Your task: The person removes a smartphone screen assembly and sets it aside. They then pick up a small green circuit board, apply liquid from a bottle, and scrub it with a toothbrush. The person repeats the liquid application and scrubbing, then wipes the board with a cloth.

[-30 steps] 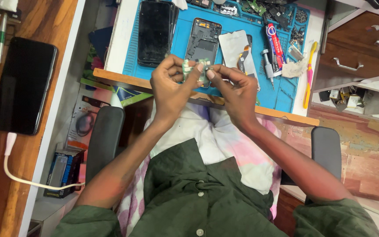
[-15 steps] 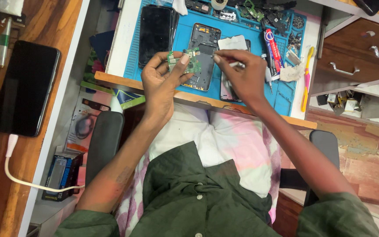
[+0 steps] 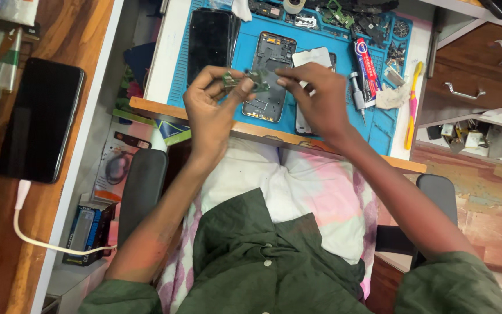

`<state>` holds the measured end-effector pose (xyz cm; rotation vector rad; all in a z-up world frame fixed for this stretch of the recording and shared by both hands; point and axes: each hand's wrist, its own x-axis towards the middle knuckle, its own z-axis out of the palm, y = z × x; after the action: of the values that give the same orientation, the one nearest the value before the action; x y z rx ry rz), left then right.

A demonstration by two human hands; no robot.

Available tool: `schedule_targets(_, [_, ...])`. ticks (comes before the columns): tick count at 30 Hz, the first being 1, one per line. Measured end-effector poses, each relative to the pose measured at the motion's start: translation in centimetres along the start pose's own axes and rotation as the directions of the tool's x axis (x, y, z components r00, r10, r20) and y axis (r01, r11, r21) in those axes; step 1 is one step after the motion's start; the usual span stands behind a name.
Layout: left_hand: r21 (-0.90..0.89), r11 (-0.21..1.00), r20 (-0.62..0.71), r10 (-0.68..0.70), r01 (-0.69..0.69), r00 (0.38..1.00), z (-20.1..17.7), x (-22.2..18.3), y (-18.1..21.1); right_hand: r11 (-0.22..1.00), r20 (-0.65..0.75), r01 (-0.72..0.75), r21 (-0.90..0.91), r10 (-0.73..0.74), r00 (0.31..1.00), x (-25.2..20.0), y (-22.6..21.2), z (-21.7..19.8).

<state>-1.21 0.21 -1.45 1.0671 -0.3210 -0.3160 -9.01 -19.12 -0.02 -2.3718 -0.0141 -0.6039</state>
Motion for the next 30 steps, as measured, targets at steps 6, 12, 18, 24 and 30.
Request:
schedule_targets(6, [0.539,0.588,0.364,0.482,-0.602,0.797,0.2,-1.7,2.1,0.802,0.220,-0.293,0.520,0.206,0.954,0.6,-2.2,-4.2])
schedule_targets(12, [0.479,0.405,0.557,0.546,-0.779,0.626,0.7,-2.2,3.2,0.832,0.385,-0.402,0.383,0.252,0.888,1.4,-3.9,-6.2])
schedule_targets(18, [0.450,0.428,0.552,0.557,-0.784,0.621,0.8,-2.3,3.4,0.750,0.513,-0.535,0.389,0.306,0.802,1.0,-3.8,-6.8])
schedule_targets(24, [0.403,0.507,0.469,0.600,-0.761,0.648,1.2,-2.7,3.3,0.218,0.700,-0.767,0.604,0.315,0.641,0.2,-2.1,-5.4])
schedule_targets(30, [0.191,0.786,0.277,0.531,-0.588,0.801,0.9,-3.1,2.2,-0.060,0.743,-0.748,0.661,0.193,0.641,-1.4,-2.0,-3.2])
